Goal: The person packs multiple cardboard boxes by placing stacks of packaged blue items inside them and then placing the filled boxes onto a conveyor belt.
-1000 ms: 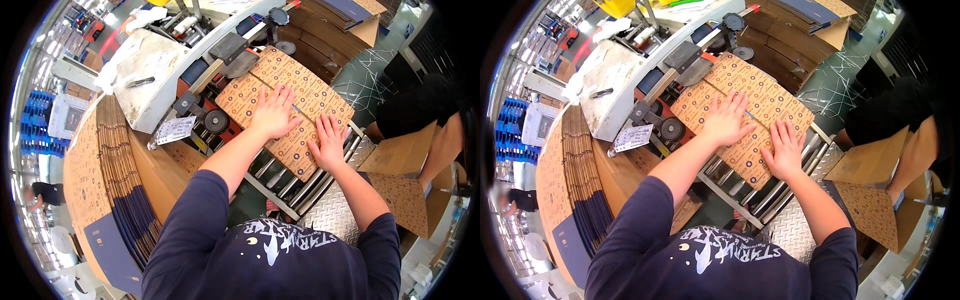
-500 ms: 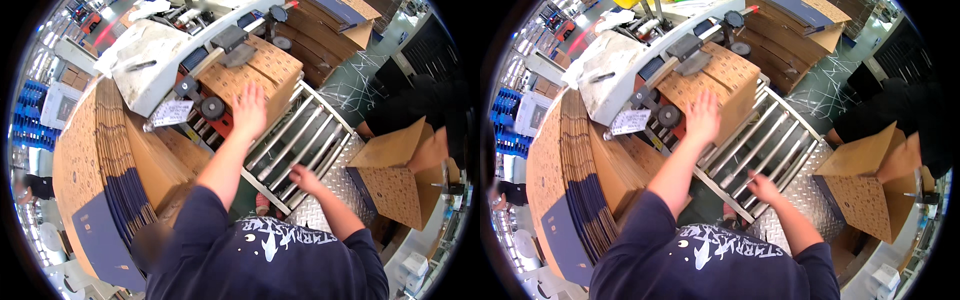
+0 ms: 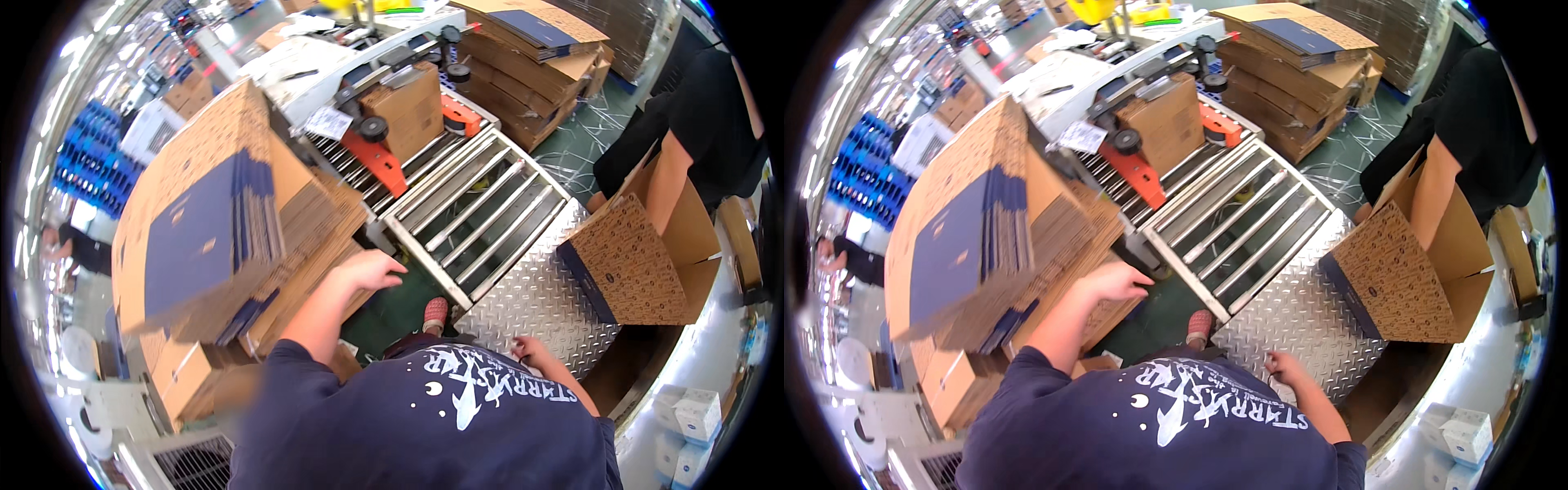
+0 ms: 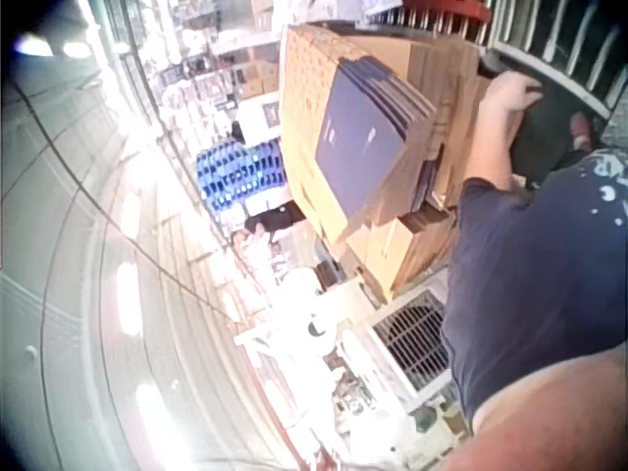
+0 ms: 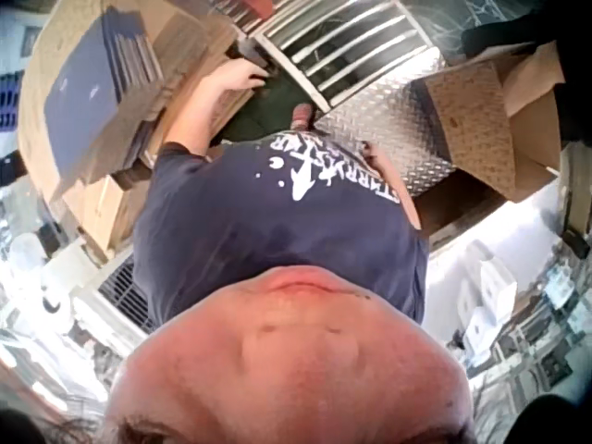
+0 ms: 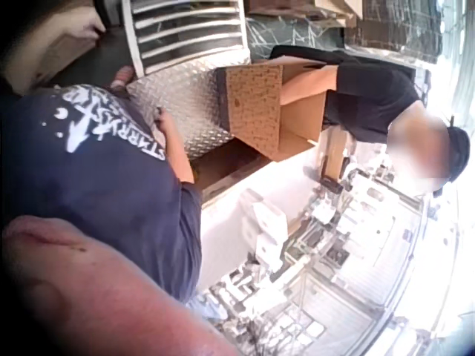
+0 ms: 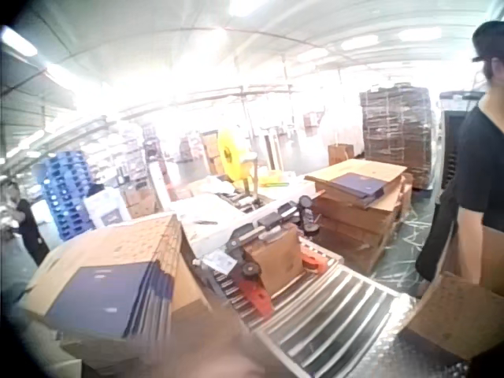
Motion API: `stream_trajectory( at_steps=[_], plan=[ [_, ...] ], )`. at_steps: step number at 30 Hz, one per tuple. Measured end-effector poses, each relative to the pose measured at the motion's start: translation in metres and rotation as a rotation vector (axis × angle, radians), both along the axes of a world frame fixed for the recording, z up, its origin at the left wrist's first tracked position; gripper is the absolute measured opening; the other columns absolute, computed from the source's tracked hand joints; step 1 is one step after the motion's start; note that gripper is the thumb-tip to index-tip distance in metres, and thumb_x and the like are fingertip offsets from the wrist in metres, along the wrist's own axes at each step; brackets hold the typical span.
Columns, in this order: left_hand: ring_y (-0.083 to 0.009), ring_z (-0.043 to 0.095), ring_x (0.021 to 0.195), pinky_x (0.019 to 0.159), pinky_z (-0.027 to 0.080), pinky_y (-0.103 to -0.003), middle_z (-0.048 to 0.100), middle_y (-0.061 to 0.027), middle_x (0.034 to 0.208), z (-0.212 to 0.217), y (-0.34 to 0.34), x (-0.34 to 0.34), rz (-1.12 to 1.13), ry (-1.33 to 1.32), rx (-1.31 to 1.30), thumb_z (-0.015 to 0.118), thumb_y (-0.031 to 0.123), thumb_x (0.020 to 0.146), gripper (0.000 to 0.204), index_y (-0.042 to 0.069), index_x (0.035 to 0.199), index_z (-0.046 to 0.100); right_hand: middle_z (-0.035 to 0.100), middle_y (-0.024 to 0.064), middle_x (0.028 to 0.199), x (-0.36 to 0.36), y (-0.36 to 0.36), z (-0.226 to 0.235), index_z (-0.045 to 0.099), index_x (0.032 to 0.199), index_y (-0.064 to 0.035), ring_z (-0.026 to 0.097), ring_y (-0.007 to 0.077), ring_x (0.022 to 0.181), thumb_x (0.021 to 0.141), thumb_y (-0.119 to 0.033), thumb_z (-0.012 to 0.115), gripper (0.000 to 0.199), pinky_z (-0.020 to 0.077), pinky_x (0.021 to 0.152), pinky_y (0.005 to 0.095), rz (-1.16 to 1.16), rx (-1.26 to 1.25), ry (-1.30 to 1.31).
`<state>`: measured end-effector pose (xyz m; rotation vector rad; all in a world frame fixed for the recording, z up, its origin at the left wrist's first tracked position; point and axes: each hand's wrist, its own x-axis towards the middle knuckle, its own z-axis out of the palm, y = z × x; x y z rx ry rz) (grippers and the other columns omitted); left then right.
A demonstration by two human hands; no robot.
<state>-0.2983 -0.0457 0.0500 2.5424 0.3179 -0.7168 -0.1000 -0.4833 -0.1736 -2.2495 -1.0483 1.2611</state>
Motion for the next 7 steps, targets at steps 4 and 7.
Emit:
stream_trajectory(
  at_steps=[4, 7],
  plan=[
    [-0.0259, 0.064, 0.094, 0.084, 0.052, -0.036, 0.068, -0.0088, 0.102, 0.109, -0.047, -0.092, 0.328, -0.768, 0.505, 0.068, 0.024, 0.082, 0.027, 0.011, 0.105, 0.067, 0.067, 0.0178, 0.102, -0.001, -0.032, 0.026, 0.060, 0.119, -0.0058, 0.065, 0.0297, 0.096, 0.082, -0.030, 0.067, 0.045, 0.0501, 0.084, 0.0394, -0.228, 0.110, 0.052],
    [-0.0235, 0.056, 0.115, 0.100, 0.044, -0.037, 0.063, -0.0091, 0.118, 0.198, -0.068, -0.143, 0.328, -0.722, 1.016, 0.071, 0.030, 0.081, 0.040, 0.015, 0.117, 0.063, 0.068, 0.0158, 0.103, -0.011, -0.092, 0.014, 0.059, 0.123, -0.0068, 0.066, 0.0260, 0.093, 0.083, -0.026, 0.067, 0.045, 0.0488, 0.088, 0.0379, -0.101, 0.005, -0.015]
  ],
)
